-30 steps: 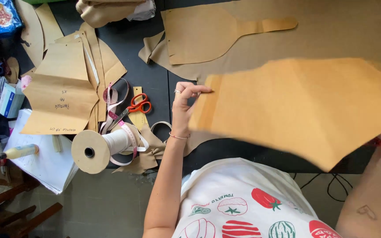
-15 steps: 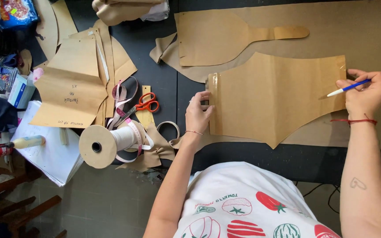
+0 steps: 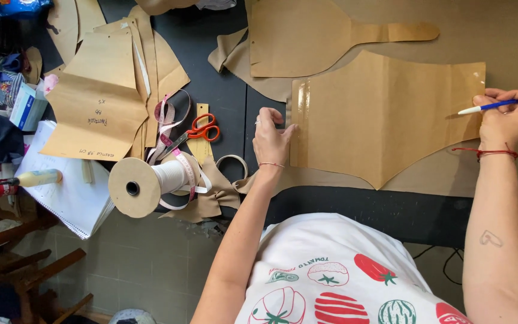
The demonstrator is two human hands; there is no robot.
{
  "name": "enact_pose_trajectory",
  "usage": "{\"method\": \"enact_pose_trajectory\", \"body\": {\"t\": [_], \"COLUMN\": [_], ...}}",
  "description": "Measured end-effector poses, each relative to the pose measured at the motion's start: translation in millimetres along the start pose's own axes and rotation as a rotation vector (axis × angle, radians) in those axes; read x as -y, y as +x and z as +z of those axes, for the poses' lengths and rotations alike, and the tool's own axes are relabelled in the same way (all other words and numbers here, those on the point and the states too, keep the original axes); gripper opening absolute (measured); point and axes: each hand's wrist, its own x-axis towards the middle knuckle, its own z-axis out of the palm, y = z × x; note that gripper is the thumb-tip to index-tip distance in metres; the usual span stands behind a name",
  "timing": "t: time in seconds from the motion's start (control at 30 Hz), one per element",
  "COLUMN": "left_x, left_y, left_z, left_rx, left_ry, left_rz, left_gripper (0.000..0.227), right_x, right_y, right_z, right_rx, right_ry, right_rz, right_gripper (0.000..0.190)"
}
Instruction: The person uses an electric rotary cutter to cut a large piece of beige fabric on a black table. They then place a paper pattern on the fabric, trace its outline with a blue marker, and cut the fabric along the traced lines using the rotary cutter.
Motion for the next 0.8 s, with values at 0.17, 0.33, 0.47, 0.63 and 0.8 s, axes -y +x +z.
{"method": "enact_pose_trajectory", "body": {"t": [0.17, 0.33, 0.47, 0.63, 0.8], "left_x": [0, -4, -5, -4, -7], "left_y": [5, 5, 4, 3, 2], "left_z": [0, -5, -1, 3, 5], "left_rx": [0.006, 0.041, 0.014, -0.006, -0.016], "left_ry": [-0.006, -0.001, 0.034, 0.079, 0.110], "left_rz": [-0.002, -0.008, 0.026, 0.082, 0.064], "left_gripper": [0.039, 0.038, 0.035, 0.033, 0.031], "right_x": [10, -8, 13, 46, 61], "right_y": [-4, -3, -7, -18, -37], "right_z": [3, 3, 7, 15, 12], "right_rx": [0.001, -0.003, -0.049, -0.061, -0.178], "right_ry": [-0.015, -0.048, -0.073, -0.161, -0.106], "right_rz": [-0.008, -0.127, -0.068, -0.138, 0.049], "right_gripper": [0.036, 0.037, 0.034, 0.029, 0.033]}}
